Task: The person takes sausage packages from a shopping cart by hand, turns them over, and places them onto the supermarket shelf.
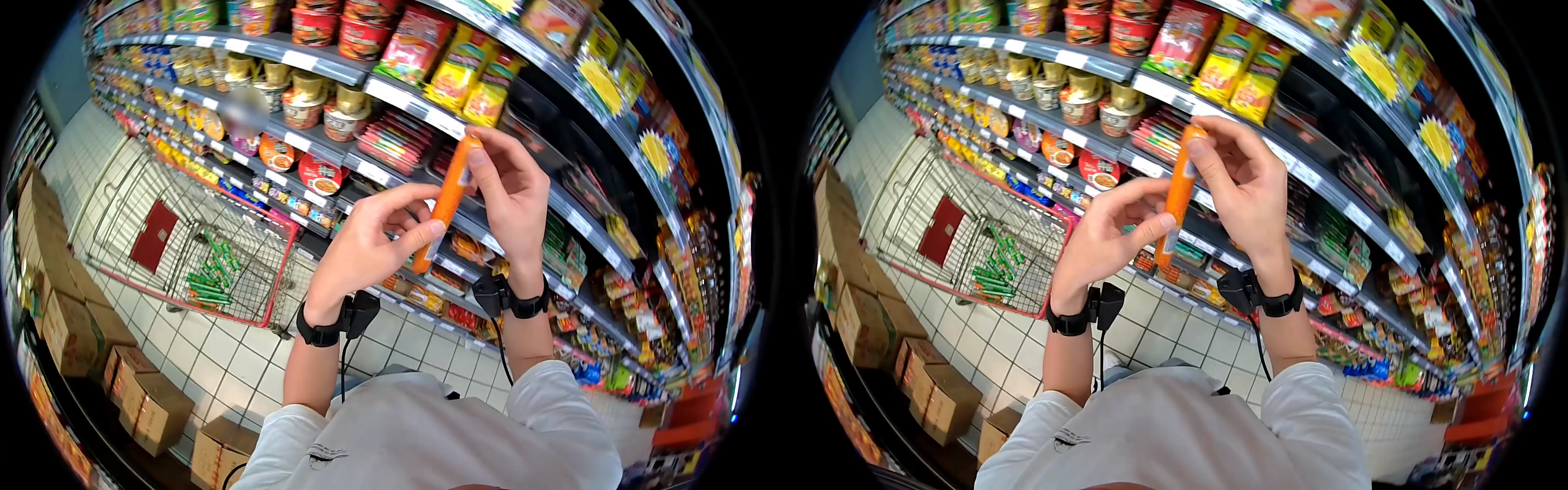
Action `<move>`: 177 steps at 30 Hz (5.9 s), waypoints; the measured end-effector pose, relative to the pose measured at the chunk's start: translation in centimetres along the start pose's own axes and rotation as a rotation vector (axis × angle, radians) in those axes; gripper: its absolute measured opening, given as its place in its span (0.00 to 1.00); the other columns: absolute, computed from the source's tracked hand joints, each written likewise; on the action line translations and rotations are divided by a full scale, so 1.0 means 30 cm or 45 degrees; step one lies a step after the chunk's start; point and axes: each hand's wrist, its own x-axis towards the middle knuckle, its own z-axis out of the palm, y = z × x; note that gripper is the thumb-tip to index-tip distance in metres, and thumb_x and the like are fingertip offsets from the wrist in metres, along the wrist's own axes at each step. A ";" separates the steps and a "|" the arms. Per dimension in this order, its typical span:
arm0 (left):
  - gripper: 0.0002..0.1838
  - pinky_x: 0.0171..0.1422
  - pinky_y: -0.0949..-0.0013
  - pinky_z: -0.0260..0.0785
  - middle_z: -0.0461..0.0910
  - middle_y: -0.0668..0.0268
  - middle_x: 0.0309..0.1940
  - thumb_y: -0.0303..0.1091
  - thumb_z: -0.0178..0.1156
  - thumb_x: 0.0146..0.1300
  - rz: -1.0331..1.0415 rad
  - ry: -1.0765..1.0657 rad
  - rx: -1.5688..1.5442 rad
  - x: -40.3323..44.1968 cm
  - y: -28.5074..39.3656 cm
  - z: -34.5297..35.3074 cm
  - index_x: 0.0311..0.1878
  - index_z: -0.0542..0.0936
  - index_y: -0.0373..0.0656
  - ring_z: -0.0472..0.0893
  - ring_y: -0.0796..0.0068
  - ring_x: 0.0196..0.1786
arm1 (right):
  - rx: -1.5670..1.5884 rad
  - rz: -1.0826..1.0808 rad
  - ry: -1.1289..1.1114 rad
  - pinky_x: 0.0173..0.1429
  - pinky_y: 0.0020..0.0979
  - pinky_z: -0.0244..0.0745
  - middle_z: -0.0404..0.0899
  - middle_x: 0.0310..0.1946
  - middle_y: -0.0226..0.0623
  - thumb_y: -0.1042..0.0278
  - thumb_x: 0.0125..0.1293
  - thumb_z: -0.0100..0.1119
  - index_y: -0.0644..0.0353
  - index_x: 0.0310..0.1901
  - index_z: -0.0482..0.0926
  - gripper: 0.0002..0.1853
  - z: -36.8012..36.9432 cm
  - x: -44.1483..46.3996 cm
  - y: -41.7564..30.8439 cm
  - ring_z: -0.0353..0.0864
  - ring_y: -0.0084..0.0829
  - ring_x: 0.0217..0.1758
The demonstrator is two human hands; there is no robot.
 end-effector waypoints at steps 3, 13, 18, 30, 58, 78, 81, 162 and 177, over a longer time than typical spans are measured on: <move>0.17 0.40 0.79 0.74 0.79 0.65 0.37 0.28 0.62 0.66 0.059 0.136 -0.423 0.073 -0.047 0.096 0.55 0.73 0.33 0.81 0.82 0.37 | -0.043 0.042 0.011 0.49 0.23 0.75 0.80 0.41 0.35 0.74 0.63 0.66 0.63 0.59 0.75 0.22 -0.108 -0.050 0.016 0.79 0.21 0.44; 0.13 0.40 0.72 0.78 0.83 0.56 0.35 0.33 0.60 0.69 -0.070 0.356 -0.250 0.222 -0.082 0.341 0.47 0.74 0.31 0.84 0.72 0.35 | -0.203 0.074 0.002 0.41 0.22 0.75 0.83 0.44 0.36 0.76 0.57 0.70 0.61 0.52 0.80 0.20 -0.422 -0.199 0.146 0.81 0.21 0.42; 0.14 0.38 0.71 0.78 0.83 0.58 0.34 0.35 0.57 0.70 -0.025 0.457 -0.137 0.300 -0.136 0.482 0.49 0.75 0.31 0.84 0.73 0.35 | -0.206 0.105 0.007 0.52 0.25 0.78 0.81 0.49 0.39 0.80 0.61 0.65 0.66 0.53 0.79 0.17 -0.620 -0.229 0.196 0.81 0.25 0.47; 0.21 0.38 0.71 0.78 0.79 0.59 0.37 0.28 0.57 0.70 -0.056 0.459 -0.065 0.490 -0.330 0.791 0.63 0.64 0.35 0.81 0.76 0.35 | 0.191 0.308 0.290 0.43 0.22 0.76 0.82 0.48 0.39 0.77 0.61 0.66 0.62 0.52 0.81 0.16 -0.984 -0.319 0.397 0.81 0.22 0.43; 0.21 0.44 0.75 0.73 0.78 0.63 0.46 0.19 0.68 0.56 0.389 0.310 0.266 1.033 -0.435 0.471 0.53 0.74 0.36 0.79 0.77 0.46 | -0.524 0.083 0.755 0.44 0.24 0.73 0.82 0.46 0.37 0.77 0.58 0.69 0.62 0.51 0.83 0.17 -0.972 0.146 0.489 0.77 0.23 0.42; 0.13 0.30 0.75 0.61 0.79 0.65 0.34 0.25 0.64 0.61 0.319 0.085 0.846 1.221 -0.439 0.359 0.50 0.83 0.40 0.66 0.80 0.26 | -1.178 0.201 0.577 0.58 0.37 0.69 0.84 0.43 0.37 0.68 0.59 0.68 0.58 0.46 0.85 0.13 -1.007 0.334 0.575 0.73 0.40 0.52; 0.11 0.30 0.75 0.61 0.80 0.65 0.35 0.27 0.62 0.63 0.248 0.075 0.861 1.219 -0.430 0.366 0.49 0.83 0.40 0.67 0.81 0.25 | -1.189 0.176 0.525 0.59 0.37 0.68 0.84 0.42 0.35 0.68 0.59 0.67 0.59 0.45 0.85 0.12 -1.027 0.331 0.584 0.72 0.40 0.52; 0.10 0.36 0.72 0.71 0.80 0.67 0.24 0.33 0.64 0.59 -0.858 1.628 0.589 -0.766 -0.624 -0.575 0.39 0.82 0.35 0.78 0.79 0.28 | -0.155 0.261 -1.266 0.37 0.28 0.77 0.83 0.30 0.35 0.67 0.60 0.64 0.66 0.48 0.79 0.17 0.975 0.037 1.032 0.82 0.24 0.32; 0.14 0.44 0.66 0.74 0.83 0.57 0.34 0.32 0.61 0.60 -1.208 2.189 0.254 -0.775 -1.009 -0.968 0.46 0.78 0.33 0.82 0.66 0.38 | -0.293 0.268 -2.010 0.42 0.29 0.77 0.84 0.39 0.39 0.60 0.60 0.66 0.64 0.52 0.80 0.21 1.941 -0.086 1.411 0.82 0.26 0.38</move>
